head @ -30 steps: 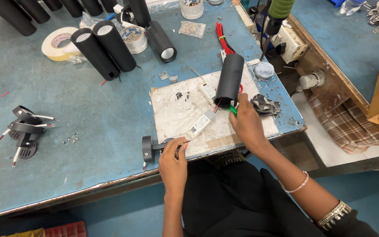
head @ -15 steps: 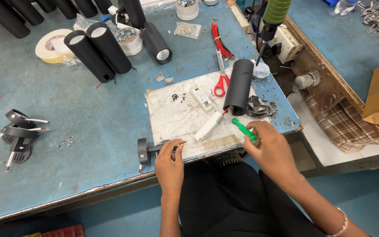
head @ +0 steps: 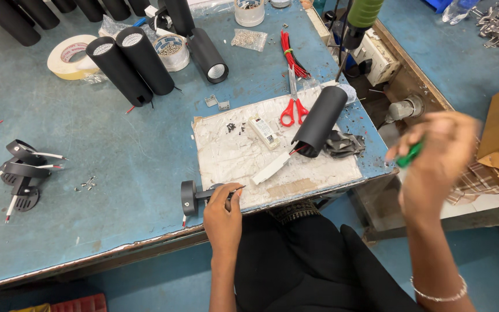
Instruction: The person connects wires to a lighting driver and inserts the assembly into a cylindrical black metal housing using a screwdriver.
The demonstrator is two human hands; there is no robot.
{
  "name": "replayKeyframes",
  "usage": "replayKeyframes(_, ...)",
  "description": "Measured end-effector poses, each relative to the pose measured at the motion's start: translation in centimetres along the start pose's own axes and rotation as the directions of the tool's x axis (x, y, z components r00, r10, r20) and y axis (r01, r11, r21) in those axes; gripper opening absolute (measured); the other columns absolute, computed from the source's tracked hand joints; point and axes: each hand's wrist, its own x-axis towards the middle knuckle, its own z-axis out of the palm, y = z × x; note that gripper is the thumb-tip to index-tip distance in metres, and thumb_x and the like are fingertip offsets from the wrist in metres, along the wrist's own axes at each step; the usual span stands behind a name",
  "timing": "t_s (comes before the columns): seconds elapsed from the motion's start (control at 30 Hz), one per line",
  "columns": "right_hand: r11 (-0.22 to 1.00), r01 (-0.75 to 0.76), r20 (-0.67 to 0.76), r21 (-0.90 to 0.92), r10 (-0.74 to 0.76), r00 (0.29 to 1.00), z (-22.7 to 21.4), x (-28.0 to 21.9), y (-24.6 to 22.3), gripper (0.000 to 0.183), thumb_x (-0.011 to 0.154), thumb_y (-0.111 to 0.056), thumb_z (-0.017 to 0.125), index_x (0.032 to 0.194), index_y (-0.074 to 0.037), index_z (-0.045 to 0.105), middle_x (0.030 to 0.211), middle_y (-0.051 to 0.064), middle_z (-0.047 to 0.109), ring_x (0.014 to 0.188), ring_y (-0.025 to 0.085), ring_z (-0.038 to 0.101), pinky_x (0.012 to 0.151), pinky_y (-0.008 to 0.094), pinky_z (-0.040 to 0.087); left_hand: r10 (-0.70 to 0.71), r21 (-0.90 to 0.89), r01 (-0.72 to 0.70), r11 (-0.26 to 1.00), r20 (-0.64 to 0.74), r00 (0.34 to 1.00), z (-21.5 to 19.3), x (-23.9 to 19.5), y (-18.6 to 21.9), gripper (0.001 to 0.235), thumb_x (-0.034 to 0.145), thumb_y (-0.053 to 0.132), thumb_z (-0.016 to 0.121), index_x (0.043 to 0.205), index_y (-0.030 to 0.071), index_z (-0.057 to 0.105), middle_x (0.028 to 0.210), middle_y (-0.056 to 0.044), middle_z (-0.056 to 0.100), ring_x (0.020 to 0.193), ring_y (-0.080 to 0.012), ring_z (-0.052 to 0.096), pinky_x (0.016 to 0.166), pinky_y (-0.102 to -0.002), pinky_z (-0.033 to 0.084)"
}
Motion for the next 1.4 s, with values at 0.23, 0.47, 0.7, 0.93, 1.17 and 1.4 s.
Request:
replayKeyframes(0.23, 0.673, 0.012, 0.283, -0.74, 0.295, 0.913, 5.4, 0.0, 7.1, 0.043, 0.102, -0.024, 0.064, 0.14, -0.01, 0.051, 0.09, 0.022, 0.07, 0.08, 0.035, 0.07, 0.076, 0.049, 0.053, -0.029, 0.013, 0.029, 0.999, 0.002, 1.0, 0.2, 0.0, -0.2, 0.013, 0.09, 0.013, 0.069, 0.1, 0.011, 0.077, 0.097, 0.0, 0.075, 0.051, -0.0164, 0.047, 0.059, -0.031, 0.044)
replayKeyframes(0.47, 0.49, 0.326, 0.53, -0.809, 0.366, 0.765, 7.4, 3.0, 5.9, 0.069, 0.078, -0.006, 0.062, 0.142, -0.03, 0.056, 0.084, 0.025, 0.068, 0.079, 0.044, 0.068, 0.073, 0.054, 0.054, 0.012, -0.017, -0.012, 1.0, -0.007, 1.0, 0.2, 0.0, -0.6, 0.012, 0.088, 0.012, 0.069, 0.098, 0.01, 0.076, 0.097, 0.0, 0.074, 0.054, -0.0159, 0.047, 0.059, -0.03, 0.044)
replayKeyframes(0.7, 0.561, 0.196, 0.462, -0.804, 0.381, 0.801, 3.5, 8.8, 10.0, 0.035, 0.093, -0.029, 0.067, 0.125, -0.016, 0.068, 0.096, 0.021, 0.077, 0.086, 0.036, 0.075, 0.081, 0.046, 0.059, 0.111, -0.015, -0.112, 0.994, -0.078, 0.991, 0.7, 0.0, -0.9, 0.011, 0.09, 0.012, 0.069, 0.099, 0.012, 0.076, 0.098, 0.0, 0.074, 0.063, -0.0143, 0.055, 0.064, -0.03, 0.048)
replayKeyframes(0.93, 0.473, -0.308, 0.178, -0.826, 0.736, 0.653, 5.6, 8.1, 12.0, 0.094, 0.081, -0.062, 0.07, 0.137, 0.009, 0.044, 0.096, 0.028, 0.074, 0.083, 0.039, 0.075, 0.071, 0.048, 0.059, -0.014, 0.054, 0.016, 0.998, -0.043, 0.999, 0.7, -0.1, -0.6, 0.012, 0.088, 0.013, 0.071, 0.098, 0.013, 0.077, 0.094, 0.001, 0.074, 0.056, -0.0182, 0.051, 0.06, -0.031, 0.045)
replayKeyframes(1.17, 0.498, -0.026, 0.236, -0.867, 0.456, 0.858, 12.6, 2.7, 13.0, 0.107, 0.092, -0.058, 0.067, 0.142, 0.027, 0.026, 0.099, 0.031, 0.071, 0.09, 0.042, 0.073, 0.077, 0.049, 0.058, 0.077, 0.055, -0.073, 0.996, -0.068, 0.995, 1.2, 0.1, -1.4, 0.011, 0.088, 0.013, 0.072, 0.098, 0.011, 0.076, 0.095, -0.001, 0.072, 0.053, -0.0138, 0.05, 0.056, -0.029, 0.043)
replayKeyframes(1.4, 0.458, -0.17, 0.105, -0.872, 0.516, 0.85, 15.1, 2.6, 10.9, 0.118, 0.082, -0.049, 0.079, 0.151, 0.019, 0.011, 0.101, 0.032, 0.068, 0.088, 0.039, 0.072, 0.072, 0.044, 0.06, 0.087, 0.087, -0.08, 0.993, -0.079, 0.993, 1.5, 0.1, -2.1, 0.01, 0.09, 0.01, 0.071, 0.099, 0.009, 0.076, 0.09, -0.002, 0.071, 0.05, -0.0108, 0.045, 0.051, -0.029, 0.038)
